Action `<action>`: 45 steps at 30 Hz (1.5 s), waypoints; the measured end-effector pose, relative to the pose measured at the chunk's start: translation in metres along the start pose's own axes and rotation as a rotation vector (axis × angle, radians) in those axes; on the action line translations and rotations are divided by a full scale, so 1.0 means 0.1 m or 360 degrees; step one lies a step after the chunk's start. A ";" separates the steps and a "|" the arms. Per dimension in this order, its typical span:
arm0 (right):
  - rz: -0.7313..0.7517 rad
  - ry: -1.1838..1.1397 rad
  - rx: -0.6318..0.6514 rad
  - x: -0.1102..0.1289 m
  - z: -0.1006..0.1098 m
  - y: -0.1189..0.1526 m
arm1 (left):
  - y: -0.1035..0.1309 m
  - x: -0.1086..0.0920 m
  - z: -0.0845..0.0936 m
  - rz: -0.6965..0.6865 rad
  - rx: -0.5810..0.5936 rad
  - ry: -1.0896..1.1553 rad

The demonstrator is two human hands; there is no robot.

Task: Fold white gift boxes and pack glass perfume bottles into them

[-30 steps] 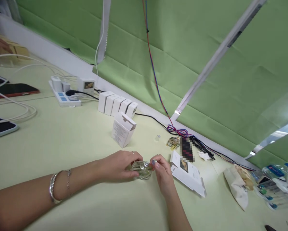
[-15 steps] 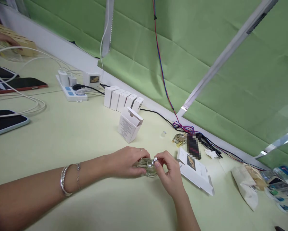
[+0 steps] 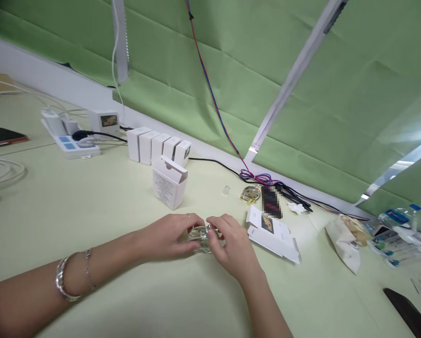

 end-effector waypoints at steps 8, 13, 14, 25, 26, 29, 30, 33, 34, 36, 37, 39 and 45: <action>-0.0065 -0.0166 0.0068 -0.04 0.00 -0.02 | -0.02 -0.03 0.04 0.0043 0.0035 0.0009; -0.0171 -0.0191 0.0026 -0.07 -0.04 -0.02 | -0.03 -0.05 0.06 0.0088 0.0069 0.0009; -0.0183 -0.0195 0.0020 -0.07 -0.05 -0.01 | -0.03 -0.06 0.06 0.0097 0.0075 0.0010; 0.0055 -0.0426 -0.0024 -0.08 0.07 0.04 | -0.02 -0.03 0.04 0.0079 0.0068 0.0040; 0.0081 -0.0444 -0.0054 -0.08 0.07 0.04 | -0.02 -0.02 0.04 0.0067 0.0055 0.0045; 0.0099 -0.0456 -0.0122 -0.06 0.06 0.03 | -0.03 -0.01 0.02 0.0034 0.0035 0.0051; 0.0085 -0.0451 -0.0151 -0.06 0.05 0.02 | -0.03 -0.01 0.02 0.0028 0.0029 0.0048; 0.0001 -0.0444 -0.0252 -0.07 0.03 0.01 | -0.02 -0.01 0.02 0.0041 0.0017 0.0045; -0.0019 -0.0450 -0.0271 -0.08 0.03 0.01 | -0.02 -0.01 0.03 0.0047 0.0015 0.0045; -0.0017 -0.0470 -0.0270 -0.09 0.03 0.01 | -0.02 -0.01 0.03 0.0053 0.0019 0.0050; 0.0001 -0.0480 -0.0252 -0.09 0.03 0.01 | -0.01 -0.01 0.03 0.0051 0.0027 0.0055; 0.0034 -0.0488 -0.0215 -0.09 0.03 0.02 | -0.01 -0.01 0.03 0.0045 0.0041 0.0066; -0.0006 -0.0444 -0.0242 -0.13 0.03 0.04 | -0.01 -0.01 0.02 0.0060 0.0041 0.0081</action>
Point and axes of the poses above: each hand's wrist, its own y-axis away from the middle knuckle, its own z-axis out of the back of the hand, x = y × z, the point moved 4 cm from there along -y, towards the middle knuckle, and after that the axes turned 5 degrees about y, right-handed, at the moved point
